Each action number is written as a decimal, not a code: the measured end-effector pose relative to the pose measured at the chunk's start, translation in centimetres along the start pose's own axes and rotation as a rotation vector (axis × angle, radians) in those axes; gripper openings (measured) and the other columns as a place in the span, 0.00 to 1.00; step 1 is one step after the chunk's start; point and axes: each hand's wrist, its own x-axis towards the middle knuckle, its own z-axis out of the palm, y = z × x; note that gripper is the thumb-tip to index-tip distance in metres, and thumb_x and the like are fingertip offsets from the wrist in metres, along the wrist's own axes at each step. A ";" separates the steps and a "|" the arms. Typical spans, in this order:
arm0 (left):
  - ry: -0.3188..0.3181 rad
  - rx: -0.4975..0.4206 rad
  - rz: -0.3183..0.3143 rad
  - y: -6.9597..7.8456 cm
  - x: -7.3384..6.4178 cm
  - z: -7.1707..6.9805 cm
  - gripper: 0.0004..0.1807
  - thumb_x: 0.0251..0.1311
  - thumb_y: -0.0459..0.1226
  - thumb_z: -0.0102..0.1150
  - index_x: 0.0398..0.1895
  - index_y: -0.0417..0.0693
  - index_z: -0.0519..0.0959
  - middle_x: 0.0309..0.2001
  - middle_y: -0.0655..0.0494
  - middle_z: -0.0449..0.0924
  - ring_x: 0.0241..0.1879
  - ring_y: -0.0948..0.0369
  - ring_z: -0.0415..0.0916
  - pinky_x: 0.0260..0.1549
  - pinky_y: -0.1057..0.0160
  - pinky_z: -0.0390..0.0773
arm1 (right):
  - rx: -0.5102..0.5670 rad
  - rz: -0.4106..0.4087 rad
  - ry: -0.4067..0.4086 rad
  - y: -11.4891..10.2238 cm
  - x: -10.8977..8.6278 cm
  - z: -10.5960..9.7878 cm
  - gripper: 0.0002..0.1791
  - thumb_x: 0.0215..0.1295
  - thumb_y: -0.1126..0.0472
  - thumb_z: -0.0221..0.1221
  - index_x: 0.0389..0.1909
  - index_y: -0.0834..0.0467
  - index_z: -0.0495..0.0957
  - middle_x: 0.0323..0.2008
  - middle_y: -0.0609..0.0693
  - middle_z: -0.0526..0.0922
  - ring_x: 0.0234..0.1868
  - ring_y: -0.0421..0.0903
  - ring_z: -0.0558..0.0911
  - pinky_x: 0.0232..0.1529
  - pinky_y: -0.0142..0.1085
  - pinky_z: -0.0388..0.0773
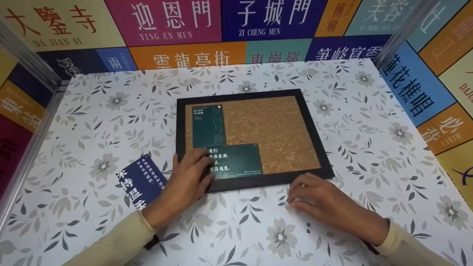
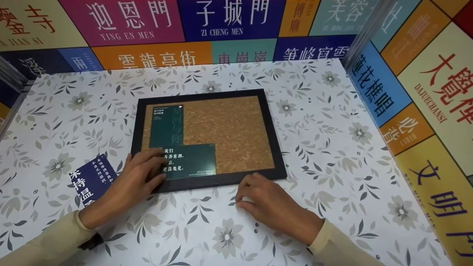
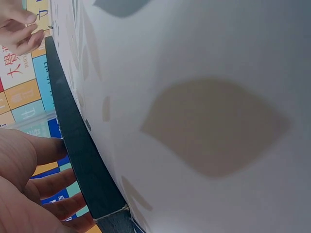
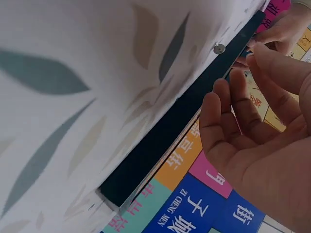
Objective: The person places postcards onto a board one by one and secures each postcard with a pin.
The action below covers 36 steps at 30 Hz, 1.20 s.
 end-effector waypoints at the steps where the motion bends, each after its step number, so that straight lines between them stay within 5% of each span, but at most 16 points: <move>1: 0.000 -0.001 -0.001 0.0 0.0 0.0 0.18 0.69 0.35 0.75 0.60 0.39 0.86 0.71 0.42 0.77 0.75 0.42 0.71 0.70 0.13 0.52 | 0.018 0.010 0.004 0.0 0.2 -0.1 0.12 0.64 0.70 0.77 0.40 0.49 0.91 0.48 0.42 0.85 0.49 0.42 0.83 0.53 0.23 0.77; 13: -0.004 -0.006 -0.010 0.0 0.2 -0.1 0.19 0.70 0.35 0.75 0.61 0.40 0.86 0.72 0.42 0.77 0.76 0.42 0.70 0.71 0.14 0.50 | 0.186 0.101 0.080 0.4 2.7 -0.6 0.09 0.67 0.71 0.74 0.42 0.53 0.92 0.47 0.49 0.88 0.49 0.46 0.87 0.53 0.24 0.80; 27: 0.000 -0.006 -0.012 0.1 0.3 -0.4 0.19 0.70 0.35 0.74 0.62 0.39 0.85 0.73 0.41 0.76 0.77 0.42 0.69 0.71 0.13 0.49 | 0.242 0.251 0.118 1.9 5.7 -0.8 0.05 0.68 0.71 0.74 0.41 0.60 0.92 0.44 0.48 0.89 0.45 0.44 0.89 0.50 0.28 0.85; 36: -0.021 -0.010 -0.031 0.2 0.0 -0.2 0.20 0.70 0.36 0.75 0.62 0.40 0.85 0.74 0.41 0.75 0.77 0.41 0.69 0.72 0.14 0.48 | 0.282 0.347 0.070 2.8 7.2 -0.2 0.05 0.66 0.72 0.74 0.40 0.61 0.92 0.43 0.50 0.89 0.45 0.47 0.87 0.52 0.32 0.86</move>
